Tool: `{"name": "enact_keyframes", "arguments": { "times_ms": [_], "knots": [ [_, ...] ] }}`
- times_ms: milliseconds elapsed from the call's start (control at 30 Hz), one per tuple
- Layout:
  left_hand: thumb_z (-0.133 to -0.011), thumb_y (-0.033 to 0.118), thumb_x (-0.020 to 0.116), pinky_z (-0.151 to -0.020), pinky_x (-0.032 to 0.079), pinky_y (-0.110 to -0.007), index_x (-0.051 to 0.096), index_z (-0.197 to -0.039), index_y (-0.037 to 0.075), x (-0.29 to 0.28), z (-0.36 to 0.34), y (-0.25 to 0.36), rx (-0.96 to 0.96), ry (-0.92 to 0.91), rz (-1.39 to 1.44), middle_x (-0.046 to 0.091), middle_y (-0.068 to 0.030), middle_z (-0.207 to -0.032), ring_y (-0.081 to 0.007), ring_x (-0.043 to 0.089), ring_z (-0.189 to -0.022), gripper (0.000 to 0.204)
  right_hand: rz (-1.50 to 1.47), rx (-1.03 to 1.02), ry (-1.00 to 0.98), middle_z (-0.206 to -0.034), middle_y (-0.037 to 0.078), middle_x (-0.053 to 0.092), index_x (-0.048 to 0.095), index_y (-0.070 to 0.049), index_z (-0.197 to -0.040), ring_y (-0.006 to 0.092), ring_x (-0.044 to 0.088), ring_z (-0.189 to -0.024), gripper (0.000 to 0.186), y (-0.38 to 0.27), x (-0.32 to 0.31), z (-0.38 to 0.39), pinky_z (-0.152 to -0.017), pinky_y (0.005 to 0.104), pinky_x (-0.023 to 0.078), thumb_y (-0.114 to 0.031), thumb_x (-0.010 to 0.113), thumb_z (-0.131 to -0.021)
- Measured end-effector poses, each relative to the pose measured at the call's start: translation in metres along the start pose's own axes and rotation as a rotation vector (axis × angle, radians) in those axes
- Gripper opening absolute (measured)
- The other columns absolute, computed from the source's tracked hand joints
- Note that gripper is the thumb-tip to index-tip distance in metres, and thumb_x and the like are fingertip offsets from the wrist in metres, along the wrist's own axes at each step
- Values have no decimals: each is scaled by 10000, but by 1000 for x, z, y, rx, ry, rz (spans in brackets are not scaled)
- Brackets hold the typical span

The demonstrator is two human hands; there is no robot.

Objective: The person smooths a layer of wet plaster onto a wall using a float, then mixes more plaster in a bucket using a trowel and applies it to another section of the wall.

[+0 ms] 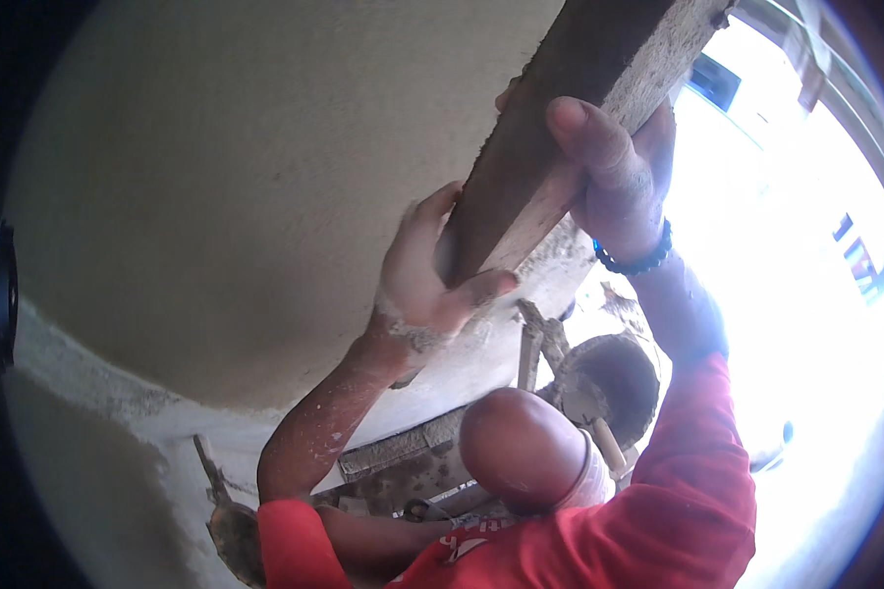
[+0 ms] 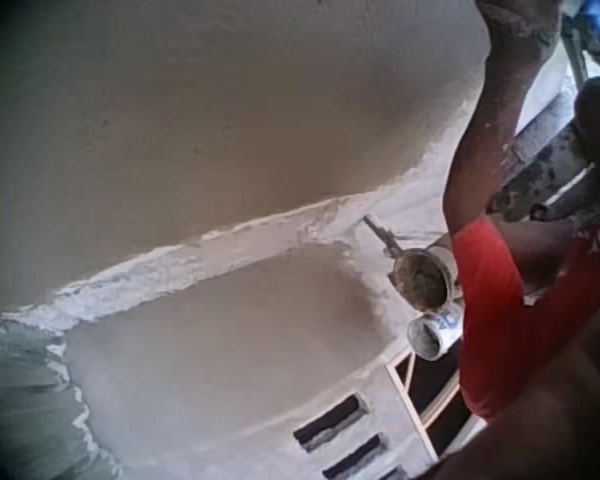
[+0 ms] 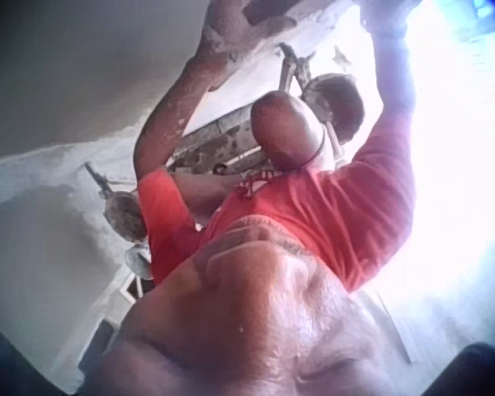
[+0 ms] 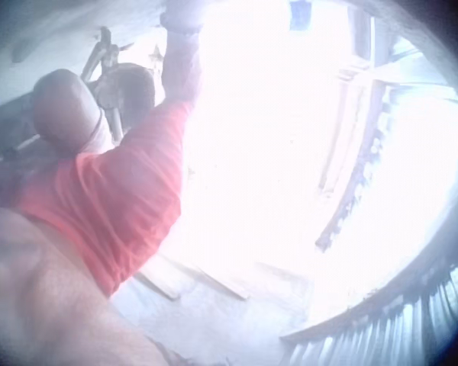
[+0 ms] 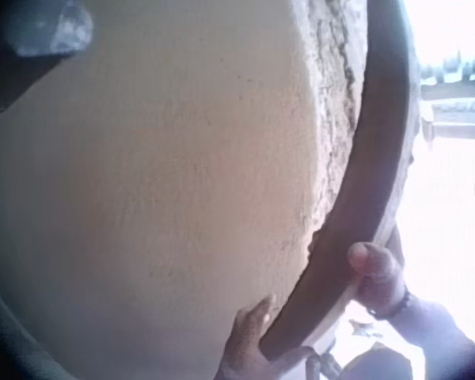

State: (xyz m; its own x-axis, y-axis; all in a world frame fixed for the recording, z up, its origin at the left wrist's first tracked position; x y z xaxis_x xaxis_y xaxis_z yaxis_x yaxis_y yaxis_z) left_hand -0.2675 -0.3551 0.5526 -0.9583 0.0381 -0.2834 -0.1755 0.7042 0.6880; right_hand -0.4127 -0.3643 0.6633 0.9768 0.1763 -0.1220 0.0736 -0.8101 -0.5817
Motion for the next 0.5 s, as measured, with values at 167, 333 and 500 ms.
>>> {"name": "enact_keyframes", "arguments": {
  "times_ms": [167,333,500],
  "knots": [
    [-863,32,632,-967,460,-370,587,-1229,52,-2,18,-44,45,2,-49,610,-120,-1190,-225,586,-1093,370,97,4,214,-1023,237,640,483,64,-1227,280,664,-901,554,-1,-78,12,-732,375,580,-318,623,-851],
    [-717,-180,387,-797,501,-298,575,-737,13,25,62,-138,-92,-163,-2,651,-134,-947,-185,624,-864,271,190,-209,353,-878,136,636,464,-17,-1240,224,650,-726,517,-43,-117,-2,-624,318,559,-210,655,-800],
    [-706,-128,393,-617,467,-273,576,-672,-10,40,116,-220,-334,-219,69,635,-76,-690,-143,599,-649,221,439,-189,382,-889,127,622,436,-1,-1261,218,652,-746,514,-55,-158,9,-617,320,561,-99,637,-799]
  ]
}}
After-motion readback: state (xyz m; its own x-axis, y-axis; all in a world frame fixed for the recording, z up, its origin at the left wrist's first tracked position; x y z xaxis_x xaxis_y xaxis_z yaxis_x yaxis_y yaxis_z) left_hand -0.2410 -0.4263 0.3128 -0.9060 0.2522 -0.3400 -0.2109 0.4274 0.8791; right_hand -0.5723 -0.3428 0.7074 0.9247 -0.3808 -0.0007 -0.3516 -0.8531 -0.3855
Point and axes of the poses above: each hand's wrist, its own z-axis away from the middle knuckle, its own x-axis out of the palm, y = z × x, the point moved 10 cm from there along -z, towards the middle knuckle
